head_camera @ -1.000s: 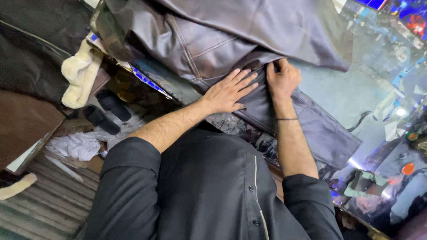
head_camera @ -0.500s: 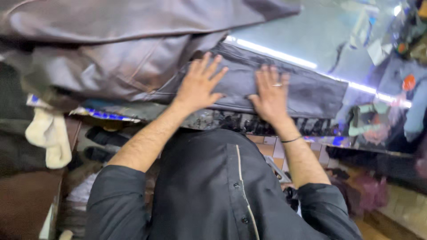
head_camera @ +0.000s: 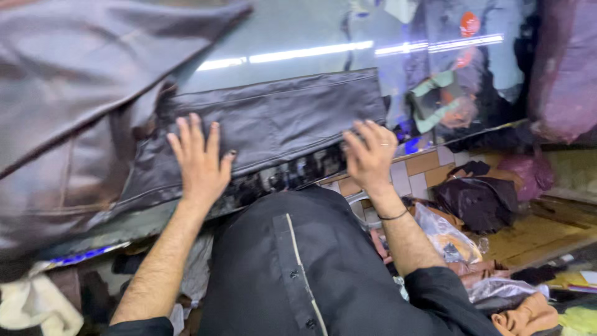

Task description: The person scrubs a brown leather jacket laid on a workbench using a small abrasive block. They repeatedly rub the sleeves, body, and collar areas while repositioning the jacket to reach different sections.

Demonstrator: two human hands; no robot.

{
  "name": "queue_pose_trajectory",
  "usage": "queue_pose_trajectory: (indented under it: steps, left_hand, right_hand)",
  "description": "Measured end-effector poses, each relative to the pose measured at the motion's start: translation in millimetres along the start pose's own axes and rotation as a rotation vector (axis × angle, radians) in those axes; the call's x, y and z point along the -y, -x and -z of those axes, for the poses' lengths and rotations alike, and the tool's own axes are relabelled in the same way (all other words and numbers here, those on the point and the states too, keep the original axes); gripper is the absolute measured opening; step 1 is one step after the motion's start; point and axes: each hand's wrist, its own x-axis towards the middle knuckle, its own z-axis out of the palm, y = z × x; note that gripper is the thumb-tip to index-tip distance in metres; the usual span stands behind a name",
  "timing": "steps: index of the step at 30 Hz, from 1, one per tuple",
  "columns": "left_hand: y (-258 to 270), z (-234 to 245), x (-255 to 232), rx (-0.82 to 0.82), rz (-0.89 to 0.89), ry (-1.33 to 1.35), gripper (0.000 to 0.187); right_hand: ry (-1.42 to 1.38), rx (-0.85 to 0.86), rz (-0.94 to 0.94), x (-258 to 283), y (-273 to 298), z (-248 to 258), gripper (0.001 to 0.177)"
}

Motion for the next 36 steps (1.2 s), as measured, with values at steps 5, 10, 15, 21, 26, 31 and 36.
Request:
queue_pose_trajectory:
  steps: [5, 10, 15, 21, 26, 31, 36]
  left_hand:
    - [-60, -54, -110, 0.063, -0.338, 0.120, 0.072]
    - [-127, -90, -200, 0.043, -0.511, 0.198, 0.071]
    - [-141, -108, -217, 0.027, -0.519, 0.097, 0.070]
    - [-141, -102, -216, -0.006, -0.507, 0.169, 0.057]
    - [-159, -106, -265, -0.163, -0.777, 0.268, 0.038]
    - [-180, -130, -334, -0.197, -0.791, 0.342, 0.018]
    - [-197, -153, -340, -0.251, -0.759, 0.218, 0.008]
  right_hand:
    - [0.051, -0.220, -0.415, -93, 6, 46, 0.034]
    - [0.064, -0.119, -0.272, -123, -13, 52, 0.043]
    - [0.159, 0.013, -0.312, -135, -29, 48, 0.064]
    - [-0.171, -0.232, -0.453, -197, -2, 78, 0.032]
    - [-0.131, -0.044, -0.583, -225, 15, 77, 0.030]
    - [0.029, -0.070, -0.470, -227, 14, 48, 0.024]
    - [-0.099, 0.007, -0.626, -249, 25, 39, 0.013]
